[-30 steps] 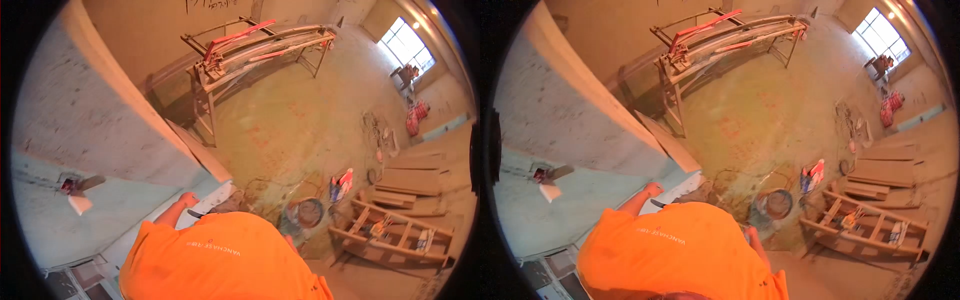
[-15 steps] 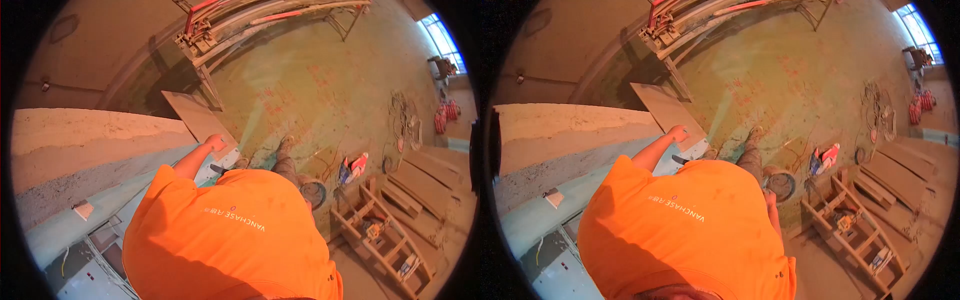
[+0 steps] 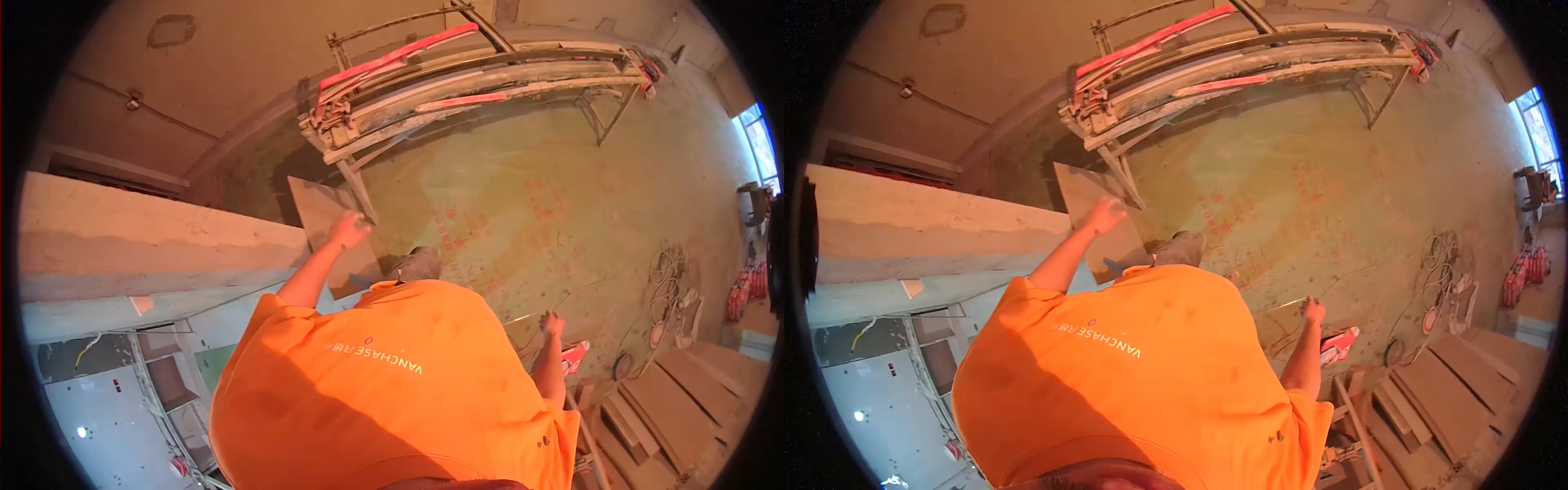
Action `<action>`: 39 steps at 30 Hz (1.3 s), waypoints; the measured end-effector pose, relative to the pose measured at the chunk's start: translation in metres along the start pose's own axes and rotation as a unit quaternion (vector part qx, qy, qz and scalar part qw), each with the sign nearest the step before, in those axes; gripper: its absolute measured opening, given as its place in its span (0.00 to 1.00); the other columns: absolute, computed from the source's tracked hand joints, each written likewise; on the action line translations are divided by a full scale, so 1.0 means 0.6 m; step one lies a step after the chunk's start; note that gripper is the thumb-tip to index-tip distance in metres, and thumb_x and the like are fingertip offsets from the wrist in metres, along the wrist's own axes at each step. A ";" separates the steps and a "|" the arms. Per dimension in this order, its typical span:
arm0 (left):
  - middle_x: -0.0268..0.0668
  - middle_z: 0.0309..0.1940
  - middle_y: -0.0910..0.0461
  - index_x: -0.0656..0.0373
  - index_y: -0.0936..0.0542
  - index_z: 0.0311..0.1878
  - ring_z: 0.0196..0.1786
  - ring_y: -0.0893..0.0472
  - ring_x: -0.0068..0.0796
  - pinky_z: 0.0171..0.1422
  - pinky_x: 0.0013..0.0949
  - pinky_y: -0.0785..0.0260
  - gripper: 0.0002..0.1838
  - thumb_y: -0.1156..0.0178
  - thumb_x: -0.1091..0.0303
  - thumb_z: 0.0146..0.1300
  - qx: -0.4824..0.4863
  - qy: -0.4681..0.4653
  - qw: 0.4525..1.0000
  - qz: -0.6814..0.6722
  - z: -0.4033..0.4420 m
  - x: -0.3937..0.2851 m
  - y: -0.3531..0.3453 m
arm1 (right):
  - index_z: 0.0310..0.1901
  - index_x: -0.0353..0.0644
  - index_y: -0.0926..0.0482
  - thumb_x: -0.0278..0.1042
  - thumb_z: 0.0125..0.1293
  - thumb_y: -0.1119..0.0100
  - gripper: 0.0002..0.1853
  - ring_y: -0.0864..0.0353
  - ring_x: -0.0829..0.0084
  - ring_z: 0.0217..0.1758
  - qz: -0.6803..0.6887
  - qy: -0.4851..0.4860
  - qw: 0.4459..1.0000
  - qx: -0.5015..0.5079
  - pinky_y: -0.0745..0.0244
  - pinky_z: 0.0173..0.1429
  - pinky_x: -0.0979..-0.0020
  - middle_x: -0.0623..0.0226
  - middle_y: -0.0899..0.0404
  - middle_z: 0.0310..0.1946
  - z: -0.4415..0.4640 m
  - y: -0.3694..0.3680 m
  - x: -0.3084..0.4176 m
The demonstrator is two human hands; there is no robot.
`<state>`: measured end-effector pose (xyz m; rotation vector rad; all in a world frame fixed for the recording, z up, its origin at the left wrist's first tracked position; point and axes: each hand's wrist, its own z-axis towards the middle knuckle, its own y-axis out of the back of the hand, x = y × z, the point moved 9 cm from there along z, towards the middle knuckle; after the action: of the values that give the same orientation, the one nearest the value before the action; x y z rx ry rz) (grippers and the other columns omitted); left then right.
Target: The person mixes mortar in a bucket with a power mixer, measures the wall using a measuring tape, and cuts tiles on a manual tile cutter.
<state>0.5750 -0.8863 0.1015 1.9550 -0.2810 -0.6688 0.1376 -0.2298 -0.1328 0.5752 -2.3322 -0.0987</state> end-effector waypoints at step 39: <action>0.46 0.61 0.30 0.56 0.31 0.66 0.67 0.31 0.44 0.74 0.45 0.41 0.26 0.45 0.53 0.70 -0.219 -0.021 0.975 0.029 0.673 -0.241 0.100 | 0.52 0.39 0.17 0.39 0.71 0.43 0.15 0.16 0.53 0.44 -0.393 0.607 0.586 0.367 0.22 0.52 0.63 0.52 0.15 0.43 0.078 -1.025 1.451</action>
<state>0.2336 -1.1501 0.0657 1.5066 -0.1967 -0.6707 -0.2201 -1.1616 0.2442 1.4493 -0.5369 0.6855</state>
